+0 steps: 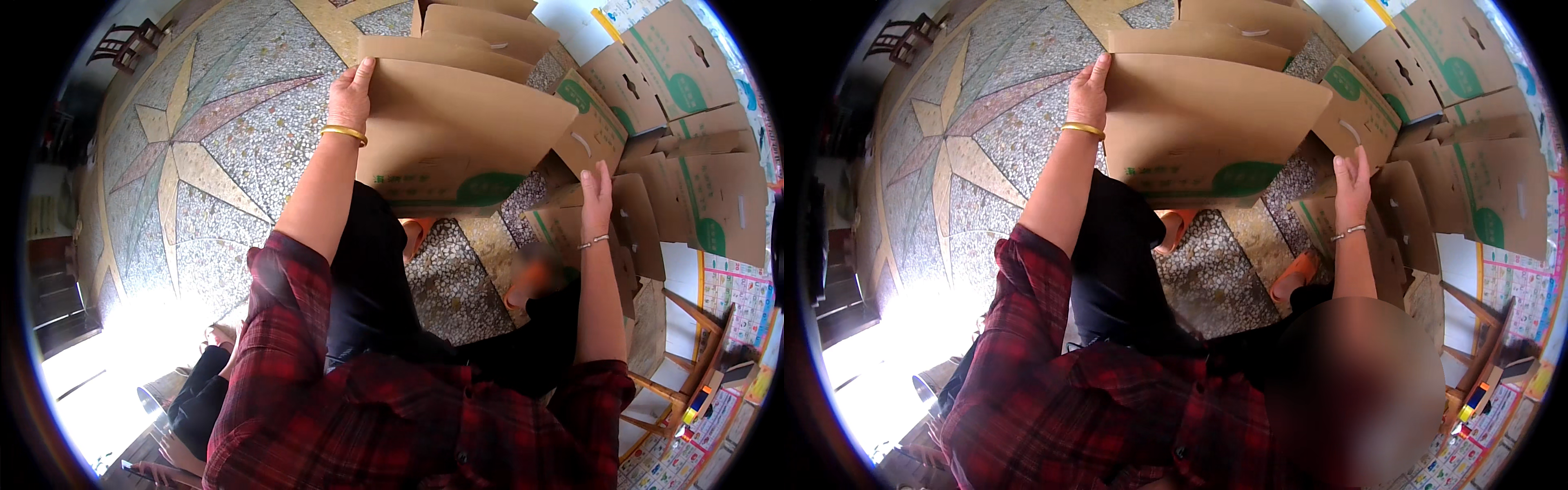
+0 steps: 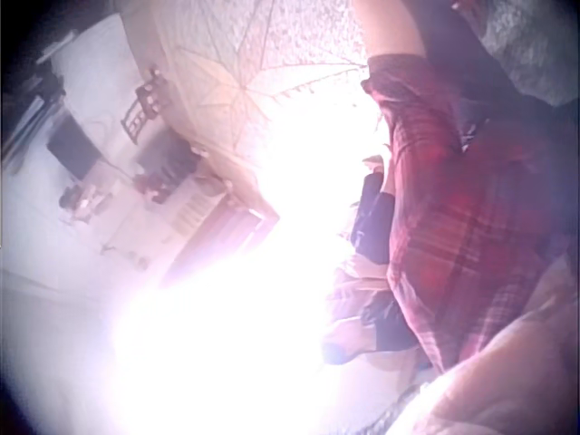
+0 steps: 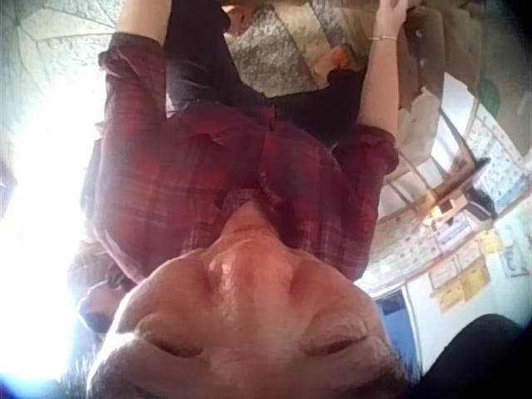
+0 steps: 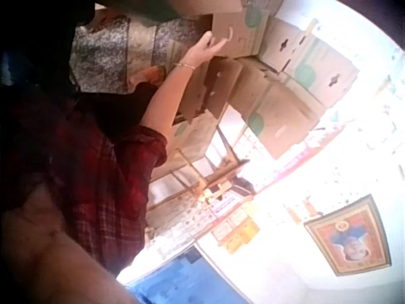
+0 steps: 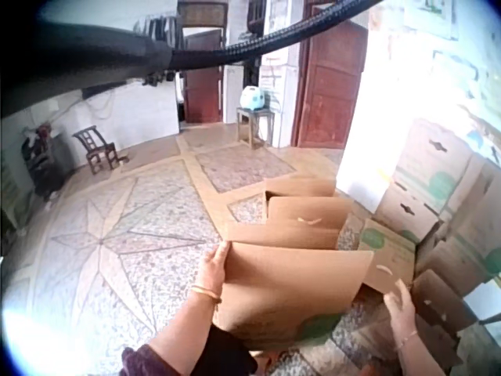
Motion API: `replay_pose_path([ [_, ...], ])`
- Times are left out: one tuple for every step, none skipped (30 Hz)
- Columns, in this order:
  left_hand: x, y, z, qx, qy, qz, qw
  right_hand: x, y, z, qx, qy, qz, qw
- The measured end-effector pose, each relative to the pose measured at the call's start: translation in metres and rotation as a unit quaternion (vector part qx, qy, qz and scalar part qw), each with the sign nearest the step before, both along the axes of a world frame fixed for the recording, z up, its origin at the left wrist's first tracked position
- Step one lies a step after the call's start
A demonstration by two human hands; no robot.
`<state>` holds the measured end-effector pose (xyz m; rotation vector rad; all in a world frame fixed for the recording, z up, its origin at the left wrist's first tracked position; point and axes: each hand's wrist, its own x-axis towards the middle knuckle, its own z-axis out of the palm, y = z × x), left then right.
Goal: The person sits on the floor and assembles flat-packed cardboard boxes. They fold the side flaps, insert white plastic handles into the designated slots, and secure the box structure. The person repeats this process for multiple boxes, stacking the finished ones nearby.
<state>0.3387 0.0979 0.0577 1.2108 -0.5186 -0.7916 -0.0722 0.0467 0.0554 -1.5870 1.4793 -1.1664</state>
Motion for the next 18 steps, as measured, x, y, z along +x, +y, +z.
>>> replay_pose_path([
  [0.000, 0.004, 0.004, -0.014, -0.005, -0.010, 1.000, 0.005, 0.004, 0.000, 0.007, -0.015, 0.012, 1.000],
  [0.000, 0.007, 0.009, -0.027, -0.011, -0.020, 0.999, 0.010, 0.005, 0.001, 0.001, -0.034, 0.026, 0.999],
  [-0.001, 0.011, 0.017, -0.043, -0.015, -0.032, 0.998, 0.018, 0.007, 0.005, -0.008, -0.053, 0.038, 0.998],
  [-0.001, 0.016, 0.025, -0.054, -0.014, -0.034, 0.998, 0.024, 0.008, 0.011, -0.018, -0.071, 0.050, 0.996],
  [-0.001, 0.022, 0.034, -0.064, -0.012, -0.036, 0.997, 0.025, 0.009, 0.017, 0.018, -0.080, 0.054, 0.995],
  [0.001, 0.026, 0.043, -0.075, -0.011, -0.038, 0.996, 0.025, 0.011, 0.025, 0.053, -0.087, 0.058, 0.993],
  [0.004, 0.029, 0.051, -0.074, -0.017, -0.026, 0.997, 0.025, 0.012, 0.032, 0.088, -0.095, 0.062, 0.990],
  [0.006, 0.031, 0.061, -0.083, -0.012, -0.030, 0.996, 0.024, 0.014, 0.040, 0.081, -0.086, 0.062, 0.991],
  [0.006, 0.032, 0.073, -0.095, -0.006, -0.035, 0.995, 0.024, 0.017, 0.053, 0.070, -0.077, 0.062, 0.993],
  [0.008, 0.036, 0.080, -0.105, -0.001, -0.038, 0.994, 0.029, 0.022, 0.065, 0.062, -0.068, 0.063, 0.994],
  [0.015, 0.035, 0.081, -0.123, 0.004, -0.043, 0.991, 0.036, 0.029, 0.075, 0.026, -0.105, 0.067, 0.992],
  [0.014, 0.034, 0.087, -0.133, 0.010, -0.047, 0.990, 0.039, 0.036, 0.088, 0.008, -0.126, 0.065, 0.990],
  [0.014, 0.036, 0.094, -0.140, 0.014, -0.049, 0.989, 0.042, 0.042, 0.099, -0.006, -0.149, 0.065, 0.987],
  [0.014, 0.037, 0.099, -0.147, 0.018, -0.050, 0.988, 0.045, 0.047, 0.109, -0.021, -0.171, 0.066, 0.983],
  [0.017, 0.038, 0.102, -0.146, 0.016, -0.047, 0.988, 0.048, 0.053, 0.118, -0.034, -0.196, 0.068, 0.978],
  [0.021, 0.040, 0.105, -0.131, 0.017, -0.052, 0.990, 0.051, 0.059, 0.127, -0.029, -0.191, 0.072, 0.978],
  [0.026, 0.042, 0.106, -0.116, 0.017, -0.057, 0.992, 0.054, 0.064, 0.135, -0.025, -0.186, 0.077, 0.979],
  [0.026, 0.043, 0.109, -0.102, 0.020, -0.064, 0.993, 0.054, 0.068, 0.141, -0.022, -0.180, 0.078, 0.980],
])
